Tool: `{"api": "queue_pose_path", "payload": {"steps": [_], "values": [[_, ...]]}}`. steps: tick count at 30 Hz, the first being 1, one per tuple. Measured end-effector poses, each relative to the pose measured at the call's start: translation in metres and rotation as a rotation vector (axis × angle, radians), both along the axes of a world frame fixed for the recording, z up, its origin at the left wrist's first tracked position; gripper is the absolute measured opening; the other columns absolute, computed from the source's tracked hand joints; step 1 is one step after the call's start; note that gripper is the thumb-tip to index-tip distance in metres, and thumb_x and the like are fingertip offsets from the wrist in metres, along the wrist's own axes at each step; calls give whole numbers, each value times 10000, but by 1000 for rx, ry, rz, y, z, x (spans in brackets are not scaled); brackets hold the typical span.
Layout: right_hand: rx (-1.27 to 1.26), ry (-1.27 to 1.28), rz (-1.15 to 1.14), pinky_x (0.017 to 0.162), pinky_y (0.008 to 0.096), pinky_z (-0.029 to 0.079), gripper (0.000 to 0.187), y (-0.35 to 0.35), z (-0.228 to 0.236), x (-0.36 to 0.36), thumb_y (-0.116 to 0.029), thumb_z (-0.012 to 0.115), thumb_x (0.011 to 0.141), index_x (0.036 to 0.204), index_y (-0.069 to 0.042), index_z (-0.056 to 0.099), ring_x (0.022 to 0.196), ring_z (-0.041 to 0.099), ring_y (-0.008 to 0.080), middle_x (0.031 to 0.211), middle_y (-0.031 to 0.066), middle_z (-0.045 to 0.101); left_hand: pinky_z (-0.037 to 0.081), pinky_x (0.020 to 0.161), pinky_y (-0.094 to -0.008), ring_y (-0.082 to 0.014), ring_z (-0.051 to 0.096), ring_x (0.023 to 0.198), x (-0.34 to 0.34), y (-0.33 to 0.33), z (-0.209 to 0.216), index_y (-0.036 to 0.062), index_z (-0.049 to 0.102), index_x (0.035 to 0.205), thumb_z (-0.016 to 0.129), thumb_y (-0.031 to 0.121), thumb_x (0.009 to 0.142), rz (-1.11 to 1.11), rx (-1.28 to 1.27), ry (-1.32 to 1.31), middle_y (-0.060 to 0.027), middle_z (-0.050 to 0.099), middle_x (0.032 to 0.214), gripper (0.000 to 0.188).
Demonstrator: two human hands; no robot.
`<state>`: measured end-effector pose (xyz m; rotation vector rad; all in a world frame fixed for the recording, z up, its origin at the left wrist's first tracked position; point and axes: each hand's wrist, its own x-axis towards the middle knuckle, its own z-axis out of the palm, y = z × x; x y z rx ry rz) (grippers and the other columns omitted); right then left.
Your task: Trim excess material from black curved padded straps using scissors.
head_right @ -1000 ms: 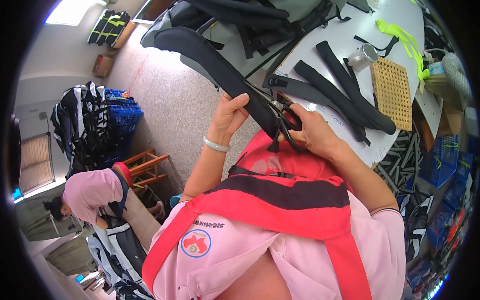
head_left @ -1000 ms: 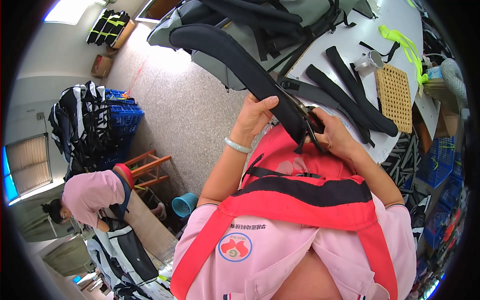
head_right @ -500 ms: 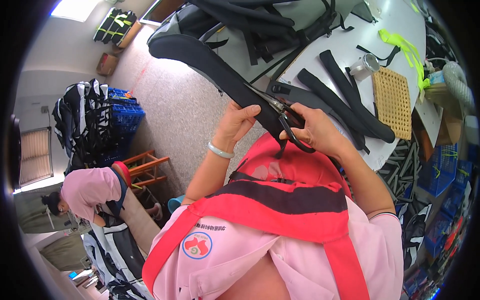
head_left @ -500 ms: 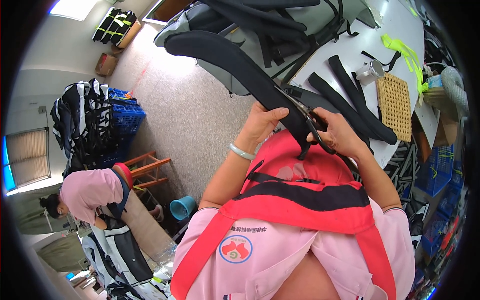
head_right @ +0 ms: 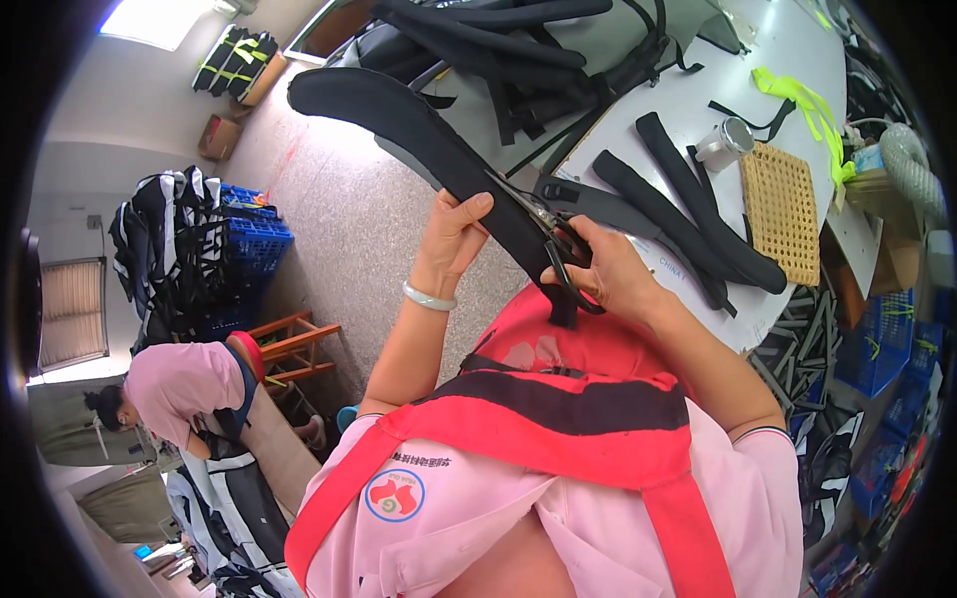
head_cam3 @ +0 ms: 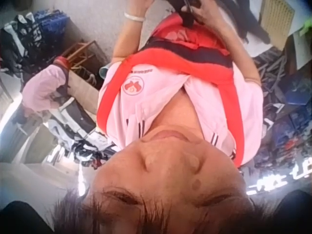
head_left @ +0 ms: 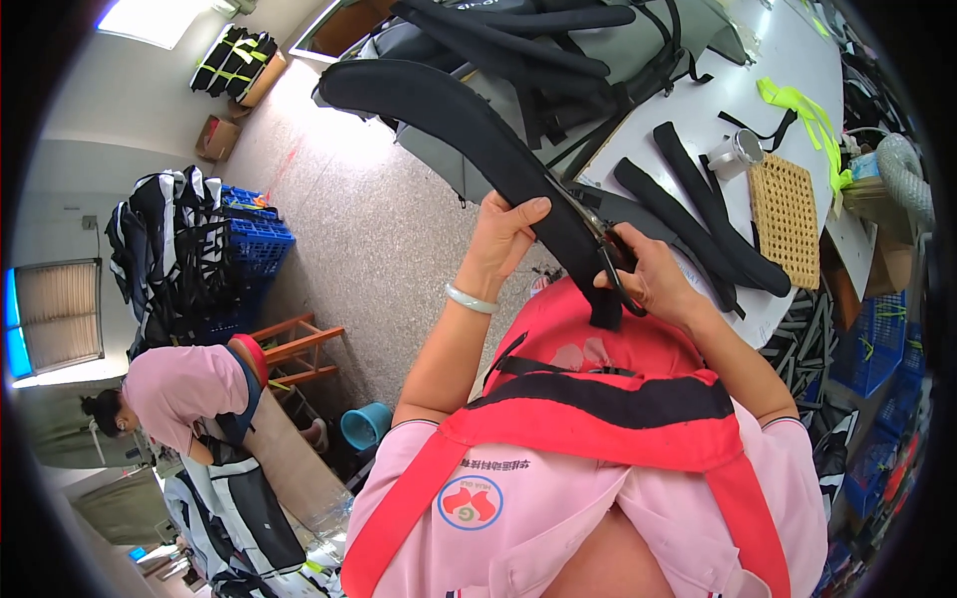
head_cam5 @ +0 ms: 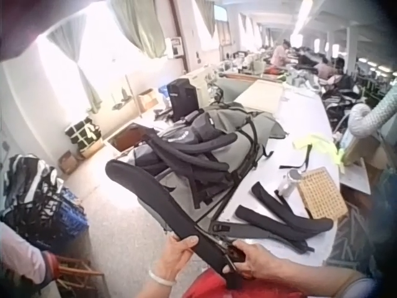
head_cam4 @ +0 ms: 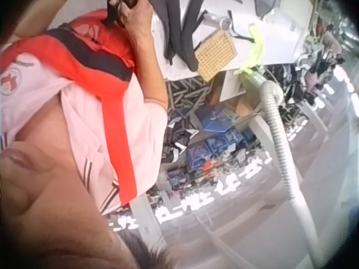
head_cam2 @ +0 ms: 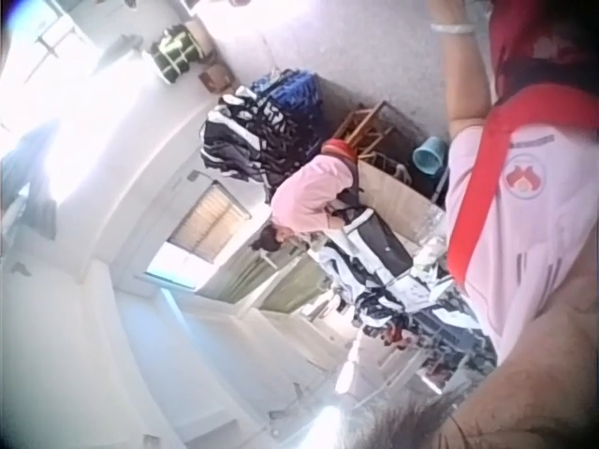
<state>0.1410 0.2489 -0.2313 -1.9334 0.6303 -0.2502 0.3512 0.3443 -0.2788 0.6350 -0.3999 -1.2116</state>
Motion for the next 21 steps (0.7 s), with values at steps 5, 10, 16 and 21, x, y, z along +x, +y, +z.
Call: {"api": "queue_pose_path", "payload": {"steps": [5,10,16,21], "values": [[228,58,-20,498,237,309,495,-3,-2,-1,-335,822,719,981,-30,534,583,378,67,667,-16,455,537,878,-343,-196,668,936,1,-1,2,14,637,1079,674,-14,841,-12,-1,36,-89,689,1033,243],[166,105,21,561,286,413,520,-8,7,0,-348,825,728,1016,-2,565,587,465,121,669,59,541,535,832,-302,-168,669,897,25,0,12,13,659,1022,687,-37,822,54,40,-110,-75,698,977,208],[76,46,-3,559,290,416,537,-5,5,10,-354,819,736,1043,-4,551,584,464,124,661,67,527,534,877,-336,-199,669,925,17,-3,13,0,659,1044,691,-36,812,53,36,-115,-101,694,1014,236],[234,111,43,579,310,436,553,-8,5,10,-377,810,741,1046,-5,538,609,498,165,674,90,537,534,846,-316,-180,667,895,15,0,9,11,664,1018,695,-32,815,61,54,-80,-81,696,983,210]]}}
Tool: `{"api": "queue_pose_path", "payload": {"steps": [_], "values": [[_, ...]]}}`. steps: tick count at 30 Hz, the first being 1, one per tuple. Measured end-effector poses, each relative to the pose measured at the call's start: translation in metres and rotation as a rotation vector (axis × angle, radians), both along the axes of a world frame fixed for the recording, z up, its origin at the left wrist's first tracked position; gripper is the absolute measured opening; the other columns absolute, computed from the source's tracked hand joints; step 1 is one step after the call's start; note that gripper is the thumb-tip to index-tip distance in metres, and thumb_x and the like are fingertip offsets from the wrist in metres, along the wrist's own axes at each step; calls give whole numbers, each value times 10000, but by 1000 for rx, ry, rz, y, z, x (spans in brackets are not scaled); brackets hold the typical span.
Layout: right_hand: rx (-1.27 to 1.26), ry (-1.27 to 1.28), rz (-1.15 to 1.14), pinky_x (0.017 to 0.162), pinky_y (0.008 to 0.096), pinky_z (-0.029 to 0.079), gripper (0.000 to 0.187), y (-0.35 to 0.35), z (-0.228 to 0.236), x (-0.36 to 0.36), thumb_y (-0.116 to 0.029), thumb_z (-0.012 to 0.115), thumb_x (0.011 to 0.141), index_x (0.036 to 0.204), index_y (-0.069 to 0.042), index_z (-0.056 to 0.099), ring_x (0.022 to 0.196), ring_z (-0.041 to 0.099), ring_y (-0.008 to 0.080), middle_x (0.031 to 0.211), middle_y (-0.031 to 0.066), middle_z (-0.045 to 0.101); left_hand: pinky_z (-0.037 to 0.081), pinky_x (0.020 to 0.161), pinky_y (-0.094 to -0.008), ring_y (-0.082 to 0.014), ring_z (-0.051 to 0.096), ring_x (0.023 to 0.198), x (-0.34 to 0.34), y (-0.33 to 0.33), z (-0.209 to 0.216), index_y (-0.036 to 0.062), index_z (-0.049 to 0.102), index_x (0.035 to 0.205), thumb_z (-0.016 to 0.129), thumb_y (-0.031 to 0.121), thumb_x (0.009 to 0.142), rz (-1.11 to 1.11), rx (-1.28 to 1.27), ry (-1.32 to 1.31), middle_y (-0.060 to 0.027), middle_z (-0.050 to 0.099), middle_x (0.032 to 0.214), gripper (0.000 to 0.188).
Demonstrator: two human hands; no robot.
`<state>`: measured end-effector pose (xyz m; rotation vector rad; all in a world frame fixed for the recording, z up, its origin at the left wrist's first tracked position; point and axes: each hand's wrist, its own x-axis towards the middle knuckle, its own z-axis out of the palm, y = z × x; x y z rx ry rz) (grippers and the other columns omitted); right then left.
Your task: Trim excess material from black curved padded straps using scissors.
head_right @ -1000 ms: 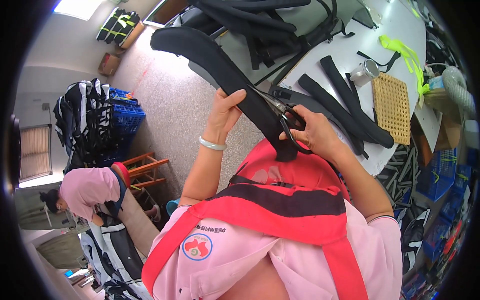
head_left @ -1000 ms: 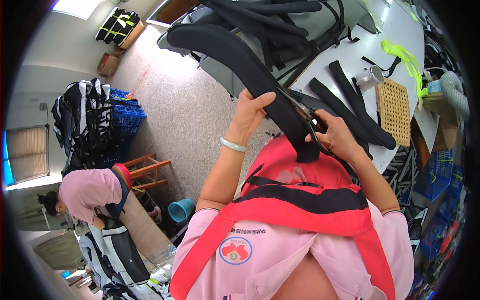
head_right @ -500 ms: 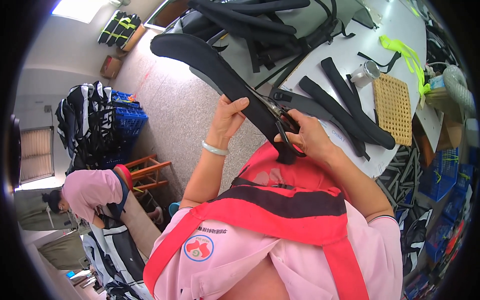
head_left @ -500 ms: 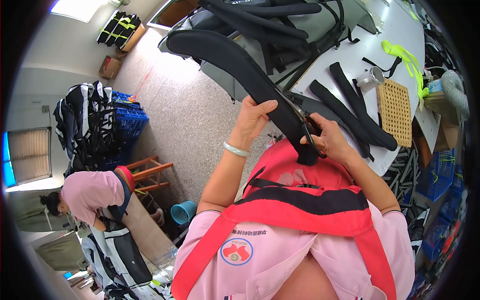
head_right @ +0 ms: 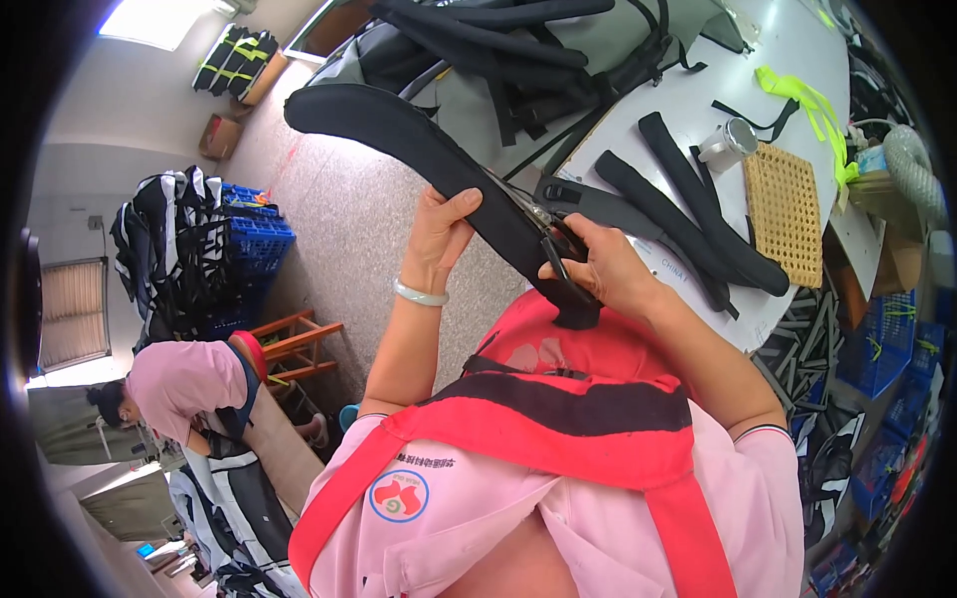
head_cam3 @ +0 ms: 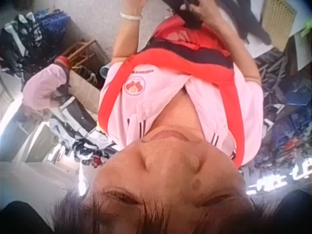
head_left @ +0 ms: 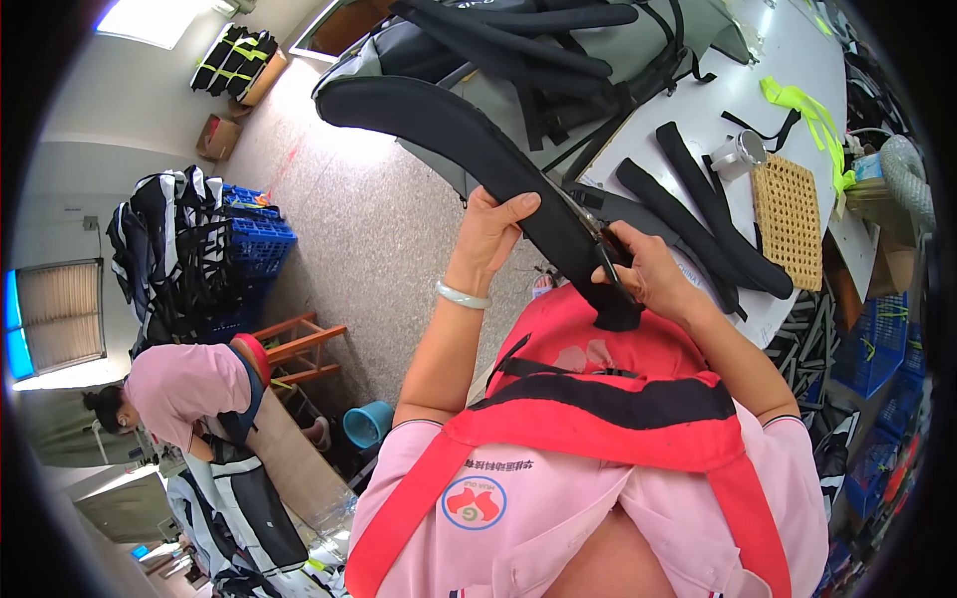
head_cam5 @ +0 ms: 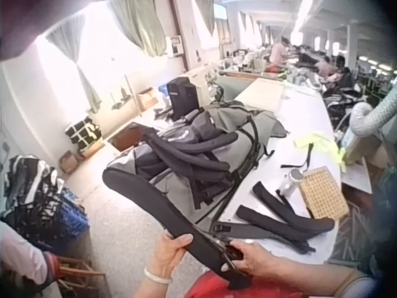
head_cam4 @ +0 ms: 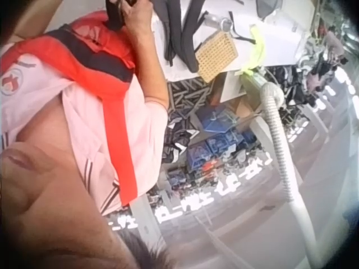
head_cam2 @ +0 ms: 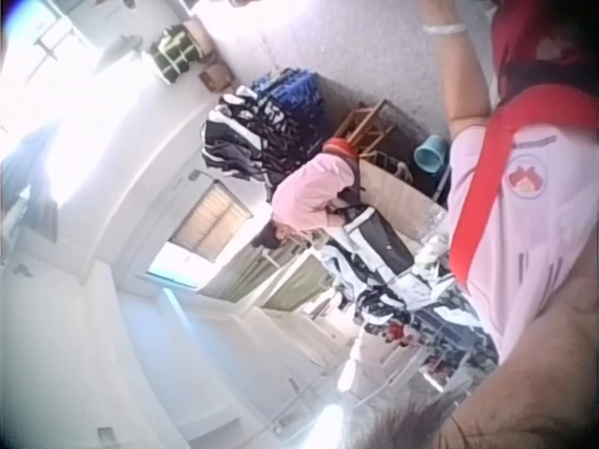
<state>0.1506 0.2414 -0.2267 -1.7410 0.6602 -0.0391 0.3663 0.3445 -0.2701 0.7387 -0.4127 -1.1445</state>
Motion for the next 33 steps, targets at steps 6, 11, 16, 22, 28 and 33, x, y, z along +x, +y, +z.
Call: {"api": "queue_pose_path", "payload": {"steps": [6,11,16,22,28,33], "values": [[-215,-45,17,599,320,451,524,-5,3,1,-359,815,747,1012,6,548,636,518,140,711,104,598,532,818,-295,-162,663,875,-10,-1,3,11,667,1002,700,-29,816,-29,13,-8,-67,698,957,194],[-40,4,-29,619,307,461,481,-6,5,3,-320,819,750,990,6,561,638,521,133,713,104,603,529,824,-293,-162,661,884,-12,0,1,7,665,1015,704,-33,811,-11,-8,-21,-67,695,979,211],[-38,-12,-32,618,290,456,456,-5,6,4,-291,823,747,977,5,564,640,509,121,700,81,587,531,825,-302,-157,658,898,-16,3,-3,12,667,1014,704,-42,805,-35,4,-27,-65,692,991,220],[-71,-31,-14,608,287,451,456,-2,1,3,-293,828,737,969,-3,562,633,516,120,689,64,576,532,885,-346,-201,658,937,14,3,5,27,649,1067,682,-33,820,72,-44,23,-99,680,1040,256],[-266,-78,7,617,351,461,528,-3,-5,7,-384,817,723,1001,-22,551,625,580,270,702,130,605,540,873,-348,-209,657,940,6,4,9,31,654,1054,702,-39,799,63,-28,-38,-108,677,1040,269],[-353,-90,15,620,376,459,566,-1,-5,9,-436,802,721,1004,-19,544,633,585,314,680,142,593,539,877,-351,-213,655,948,2,8,1,24,653,1050,699,-48,799,39,-41,-41,-107,677,1037,265]]}}
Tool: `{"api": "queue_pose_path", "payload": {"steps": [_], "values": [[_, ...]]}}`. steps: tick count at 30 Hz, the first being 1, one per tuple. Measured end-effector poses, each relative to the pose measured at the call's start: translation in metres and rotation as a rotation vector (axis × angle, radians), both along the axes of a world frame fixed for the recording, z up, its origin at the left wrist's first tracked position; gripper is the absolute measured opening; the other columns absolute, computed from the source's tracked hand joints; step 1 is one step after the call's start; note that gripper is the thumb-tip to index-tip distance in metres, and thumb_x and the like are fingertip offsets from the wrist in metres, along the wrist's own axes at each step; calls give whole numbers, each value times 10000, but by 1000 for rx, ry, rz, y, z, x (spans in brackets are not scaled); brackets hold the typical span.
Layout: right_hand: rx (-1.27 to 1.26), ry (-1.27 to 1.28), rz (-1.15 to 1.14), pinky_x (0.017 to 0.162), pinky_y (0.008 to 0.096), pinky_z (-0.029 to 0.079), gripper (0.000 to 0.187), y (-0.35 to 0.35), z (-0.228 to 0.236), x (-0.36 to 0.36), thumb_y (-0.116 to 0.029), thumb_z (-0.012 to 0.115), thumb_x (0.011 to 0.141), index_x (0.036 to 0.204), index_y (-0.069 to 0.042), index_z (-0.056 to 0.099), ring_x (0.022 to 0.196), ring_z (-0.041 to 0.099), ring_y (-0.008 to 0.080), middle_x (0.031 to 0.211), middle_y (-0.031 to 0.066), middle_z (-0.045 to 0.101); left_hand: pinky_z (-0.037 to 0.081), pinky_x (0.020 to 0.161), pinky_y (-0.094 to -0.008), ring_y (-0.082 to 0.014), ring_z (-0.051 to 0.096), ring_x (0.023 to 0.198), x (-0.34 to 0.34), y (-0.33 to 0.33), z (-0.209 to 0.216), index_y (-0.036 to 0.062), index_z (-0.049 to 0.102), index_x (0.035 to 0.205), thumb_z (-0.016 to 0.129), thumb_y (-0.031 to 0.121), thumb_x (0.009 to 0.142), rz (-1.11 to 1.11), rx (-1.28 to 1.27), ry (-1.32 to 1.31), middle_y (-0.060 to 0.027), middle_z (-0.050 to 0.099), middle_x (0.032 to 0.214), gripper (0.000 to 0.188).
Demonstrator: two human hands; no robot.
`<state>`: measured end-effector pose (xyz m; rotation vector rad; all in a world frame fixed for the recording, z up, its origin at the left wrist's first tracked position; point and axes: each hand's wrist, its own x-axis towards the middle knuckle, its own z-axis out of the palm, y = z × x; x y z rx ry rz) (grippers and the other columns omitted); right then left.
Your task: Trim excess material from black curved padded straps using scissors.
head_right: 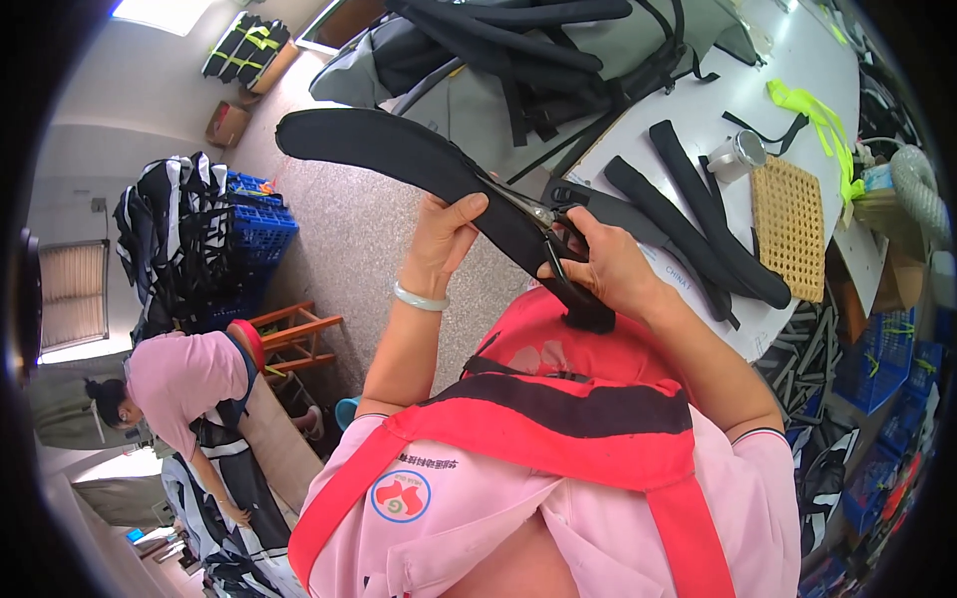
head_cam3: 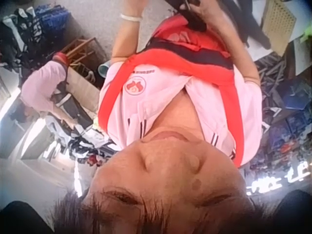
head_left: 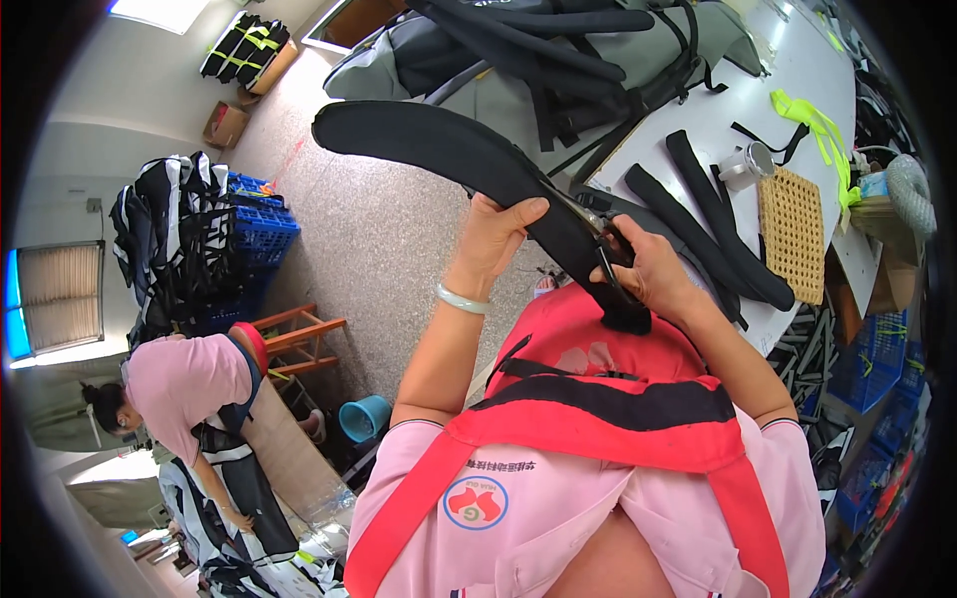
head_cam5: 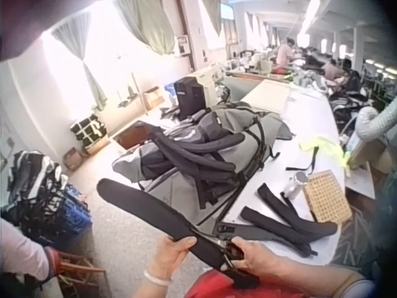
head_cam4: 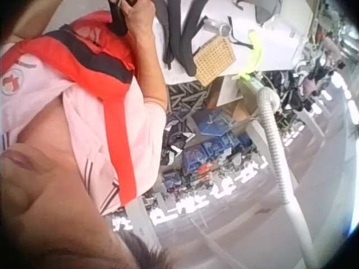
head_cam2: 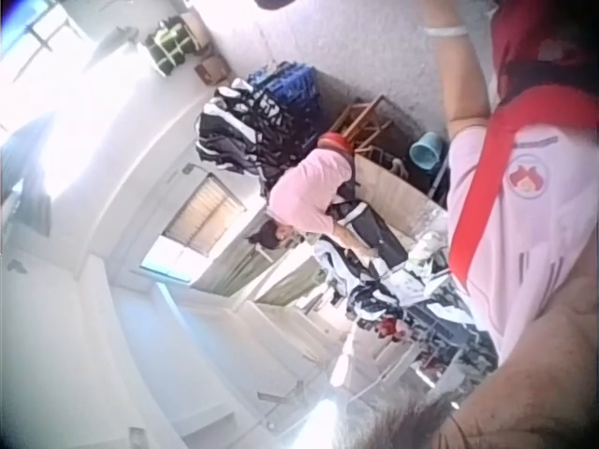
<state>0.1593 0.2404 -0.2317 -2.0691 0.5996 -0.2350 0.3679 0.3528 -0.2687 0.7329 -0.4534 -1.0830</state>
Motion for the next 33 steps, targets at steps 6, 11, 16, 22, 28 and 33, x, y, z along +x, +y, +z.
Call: {"api": "queue_pose_path", "payload": {"steps": [6,11,16,22,28,33], "values": [[65,55,8,622,375,460,580,-4,5,2,-442,799,719,1017,-16,543,641,591,326,676,149,587,532,887,-351,-213,652,963,-3,1,0,35,655,1049,690,-64,800,-12,-7,63,-103,680,1027,270],[93,18,-3,612,374,458,548,-5,9,4,-398,814,714,1002,-9,557,615,576,319,690,150,600,528,822,-304,-161,652,895,-10,-1,6,43,669,997,714,-58,789,-6,13,55,-51,687,966,235],[96,51,-13,592,342,448,518,-7,15,7,-359,824,715,992,-8,563,581,546,265,658,126,573,527,831,-304,-163,651,902,-15,0,5,35,668,1009,709,-61,790,-17,-4,45,-57,685,983,243],[140,13,-19,587,327,445,503,-7,9,5,-333,827,718,998,-12,559,575,533,237,651,110,563,539,875,-336,-201,654,979,-1,-1,8,54,639,1080,683,-70,803,2,-58,122,-83,677,1036,306],[-11,-64,-16,592,356,449,529,-5,15,13,-356,819,722,1015,-13,541,589,534,314,646,119,545,534,879,-330,-192,652,971,2,-8,20,53,642,1084,679,-86,799,50,-92,81,-80,674,1046,319],[-38,-48,2,588,365,444,562,-6,17,13,-394,813,715,1020,-13,534,588,530,319,632,119,527,542,827,-299,-162,660,917,-3,-6,25,40,655,1039,675,-100,800,83,-89,61,-59,685,1000,278]]}}
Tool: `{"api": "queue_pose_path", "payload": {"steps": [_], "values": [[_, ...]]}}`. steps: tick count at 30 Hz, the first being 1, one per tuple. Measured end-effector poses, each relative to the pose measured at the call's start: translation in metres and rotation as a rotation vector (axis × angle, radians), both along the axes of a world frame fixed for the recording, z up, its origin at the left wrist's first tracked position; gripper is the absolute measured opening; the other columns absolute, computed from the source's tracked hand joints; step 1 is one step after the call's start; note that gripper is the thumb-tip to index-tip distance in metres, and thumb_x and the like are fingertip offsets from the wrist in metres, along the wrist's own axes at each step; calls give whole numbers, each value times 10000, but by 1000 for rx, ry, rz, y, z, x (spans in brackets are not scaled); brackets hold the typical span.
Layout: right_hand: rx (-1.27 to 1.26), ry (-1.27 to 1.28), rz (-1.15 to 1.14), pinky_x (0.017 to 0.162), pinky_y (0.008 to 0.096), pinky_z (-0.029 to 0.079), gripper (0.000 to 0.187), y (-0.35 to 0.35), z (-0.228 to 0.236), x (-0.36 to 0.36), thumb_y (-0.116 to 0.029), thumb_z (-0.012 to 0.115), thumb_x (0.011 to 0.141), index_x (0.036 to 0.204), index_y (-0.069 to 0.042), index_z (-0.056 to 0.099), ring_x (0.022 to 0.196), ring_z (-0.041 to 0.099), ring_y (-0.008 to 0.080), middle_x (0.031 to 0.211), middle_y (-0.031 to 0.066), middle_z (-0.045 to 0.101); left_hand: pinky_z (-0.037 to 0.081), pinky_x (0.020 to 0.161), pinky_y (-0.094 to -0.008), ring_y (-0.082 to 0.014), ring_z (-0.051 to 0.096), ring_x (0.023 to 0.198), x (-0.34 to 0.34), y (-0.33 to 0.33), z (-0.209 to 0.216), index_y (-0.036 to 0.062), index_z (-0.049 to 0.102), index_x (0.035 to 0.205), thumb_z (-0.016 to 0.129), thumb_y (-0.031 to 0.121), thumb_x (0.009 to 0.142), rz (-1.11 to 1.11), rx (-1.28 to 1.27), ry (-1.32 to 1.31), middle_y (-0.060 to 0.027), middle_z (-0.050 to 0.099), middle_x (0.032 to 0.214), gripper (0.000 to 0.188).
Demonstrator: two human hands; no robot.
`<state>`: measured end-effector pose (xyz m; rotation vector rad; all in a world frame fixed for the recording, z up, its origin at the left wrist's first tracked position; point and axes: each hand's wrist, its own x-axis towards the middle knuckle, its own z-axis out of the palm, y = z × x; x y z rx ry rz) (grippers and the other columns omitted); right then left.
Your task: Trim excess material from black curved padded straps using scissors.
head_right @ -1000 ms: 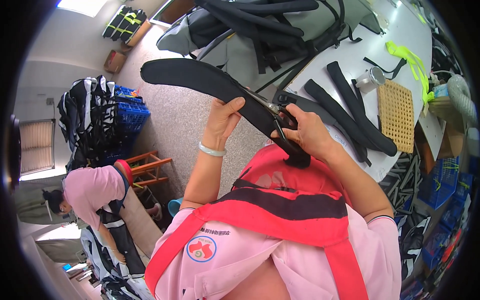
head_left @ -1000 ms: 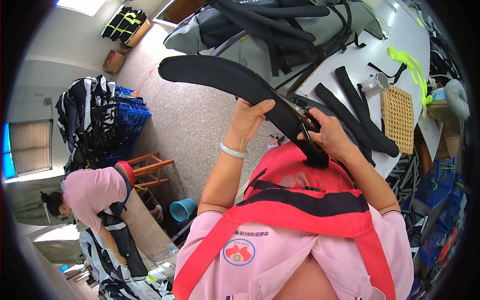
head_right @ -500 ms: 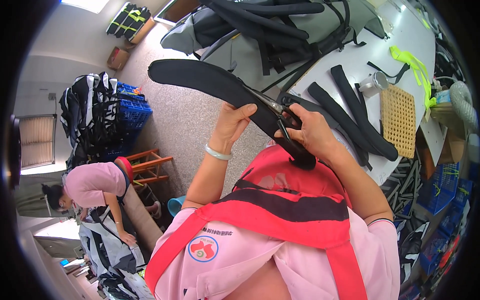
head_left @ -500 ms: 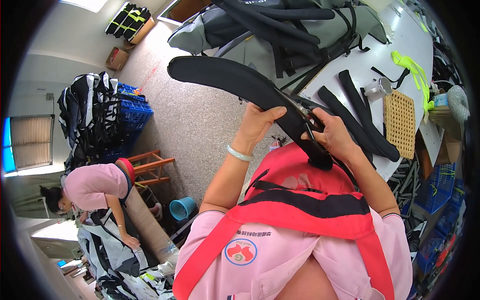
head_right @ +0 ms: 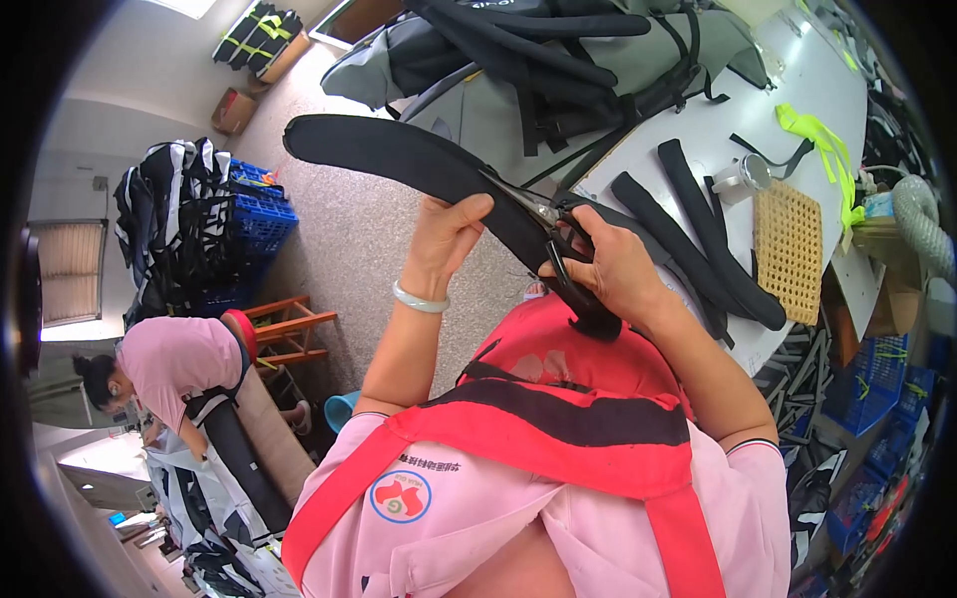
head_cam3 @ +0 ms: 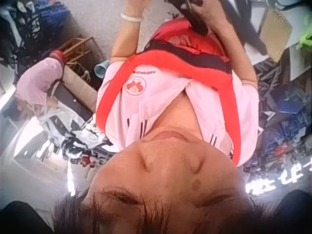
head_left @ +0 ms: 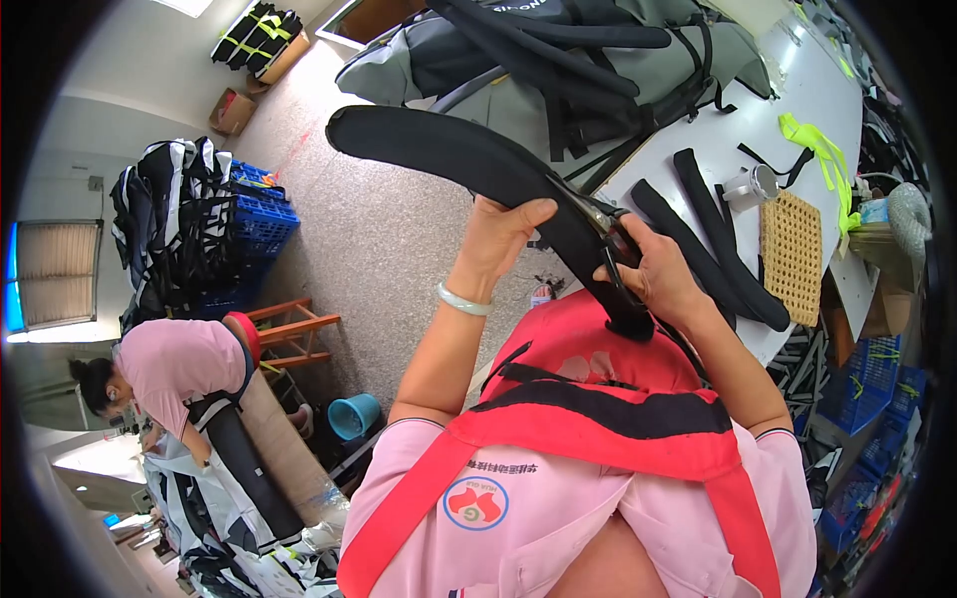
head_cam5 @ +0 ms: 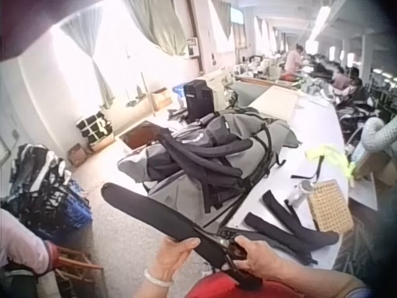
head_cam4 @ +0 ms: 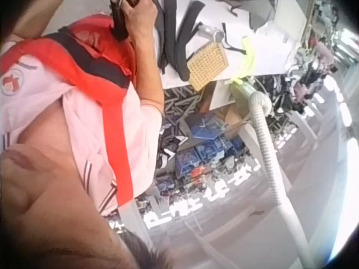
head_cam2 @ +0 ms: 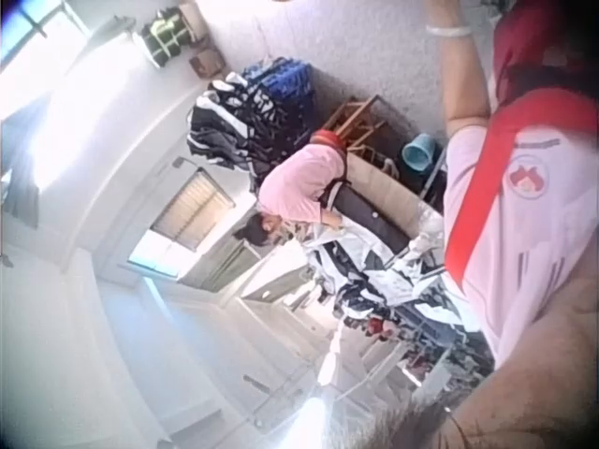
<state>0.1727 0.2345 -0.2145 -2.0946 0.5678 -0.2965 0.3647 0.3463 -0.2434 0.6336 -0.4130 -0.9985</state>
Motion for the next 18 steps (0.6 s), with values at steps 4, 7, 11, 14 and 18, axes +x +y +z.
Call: {"api": "queue_pose_path", "payload": {"steps": [4,7,11,14,18], "values": [[33,57,6,585,355,440,564,-1,6,0,-394,817,711,1016,-10,538,583,524,287,637,110,527,538,830,-292,-155,657,917,-3,1,-4,45,655,1029,677,-106,795,-34,3,-12,-46,683,995,279],[79,102,14,588,348,438,556,-1,7,-1,-382,820,711,1012,-8,539,588,516,261,642,104,524,524,883,-313,-174,646,968,-2,5,-10,57,634,1086,677,-110,787,-40,-2,-14,-56,670,1039,345],[117,61,23,595,343,437,551,1,2,-1,-372,822,711,1006,-8,532,597,501,234,648,102,521,517,922,-338,-203,635,1005,10,10,-11,52,601,1139,690,-88,783,-31,-1,38,-82,656,1065,393],[91,33,12,599,348,441,574,4,-1,2,-405,818,708,1001,-9,524,600,514,258,660,105,531,521,917,-347,-209,636,998,14,7,0,39,600,1126,699,-70,783,13,19,-59,-98,657,1060,373],[26,7,28,602,329,420,595,5,10,9,-387,813,712,1037,8,511,636,430,175,690,106,495,527,907,-356,-208,639,992,11,9,4,27,602,1115,693,-76,784,24,22,-128,-106,660,1056,359]]}}
